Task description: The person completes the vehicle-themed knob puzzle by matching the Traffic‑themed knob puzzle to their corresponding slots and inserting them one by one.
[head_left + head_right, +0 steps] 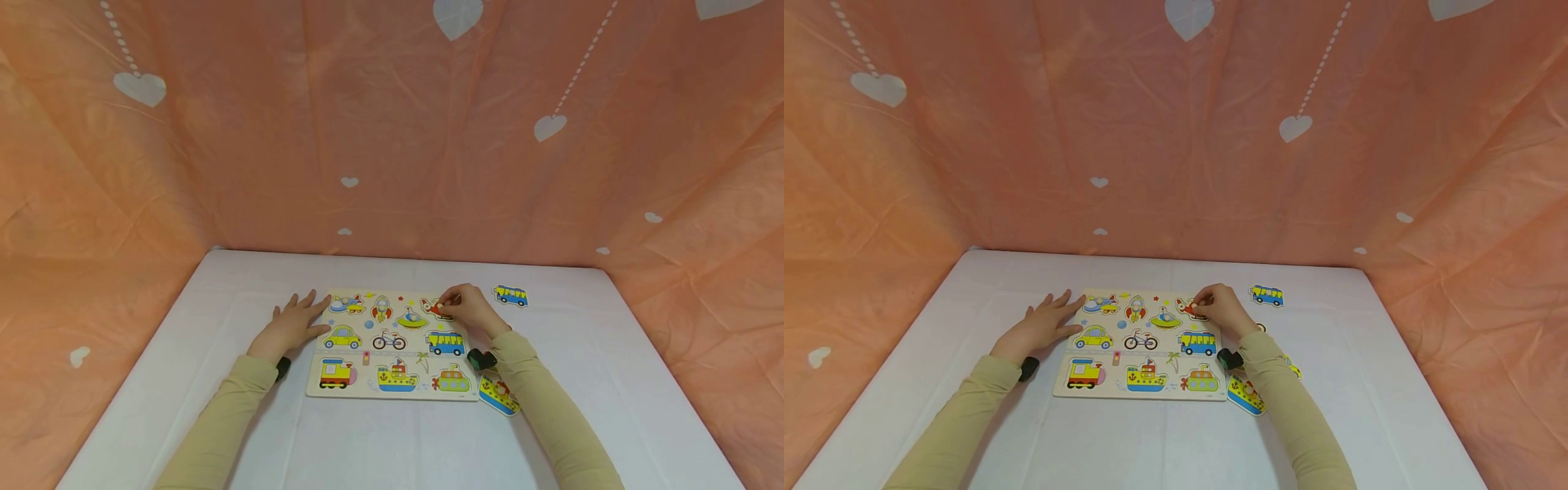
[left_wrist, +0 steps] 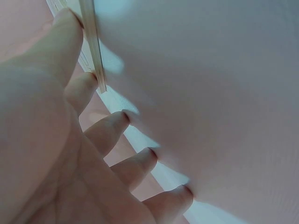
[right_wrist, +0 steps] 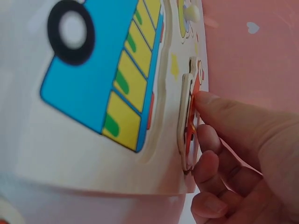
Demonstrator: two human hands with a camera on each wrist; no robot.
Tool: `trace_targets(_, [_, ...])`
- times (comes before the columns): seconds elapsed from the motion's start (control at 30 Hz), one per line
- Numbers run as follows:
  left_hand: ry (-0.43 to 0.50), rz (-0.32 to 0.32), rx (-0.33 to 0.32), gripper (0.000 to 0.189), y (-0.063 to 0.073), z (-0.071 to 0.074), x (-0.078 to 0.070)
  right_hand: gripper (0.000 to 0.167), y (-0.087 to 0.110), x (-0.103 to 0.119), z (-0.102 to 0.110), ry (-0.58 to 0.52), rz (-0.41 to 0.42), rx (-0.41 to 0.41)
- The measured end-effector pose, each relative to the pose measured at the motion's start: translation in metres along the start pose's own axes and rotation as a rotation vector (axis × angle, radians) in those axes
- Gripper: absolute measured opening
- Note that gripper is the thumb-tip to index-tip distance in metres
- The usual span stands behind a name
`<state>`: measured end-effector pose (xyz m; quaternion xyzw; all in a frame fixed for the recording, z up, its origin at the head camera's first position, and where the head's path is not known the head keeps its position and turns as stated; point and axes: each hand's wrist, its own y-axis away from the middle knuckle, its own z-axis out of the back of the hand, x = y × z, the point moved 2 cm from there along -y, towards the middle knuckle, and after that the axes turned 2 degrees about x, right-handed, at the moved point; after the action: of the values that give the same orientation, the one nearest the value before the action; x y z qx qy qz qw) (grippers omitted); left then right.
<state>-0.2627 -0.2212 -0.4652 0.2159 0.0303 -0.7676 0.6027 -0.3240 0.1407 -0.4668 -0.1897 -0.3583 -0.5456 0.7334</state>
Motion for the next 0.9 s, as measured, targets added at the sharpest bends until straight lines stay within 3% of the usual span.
trace_targets(0.27, [-0.002, 0.003, 0.007, 0.072, -0.0005, -0.0009, 0.0002, 0.011, -0.0002, 0.0001, 0.0002, 0.019, 0.018, -0.010])
trace_targets(0.9, [0.013, 0.006, 0.007, 0.071, 0.0006, -0.0004, 0.0003, 0.009, -0.0006, 0.0027, 0.0013, 0.015, -0.042, 0.006])
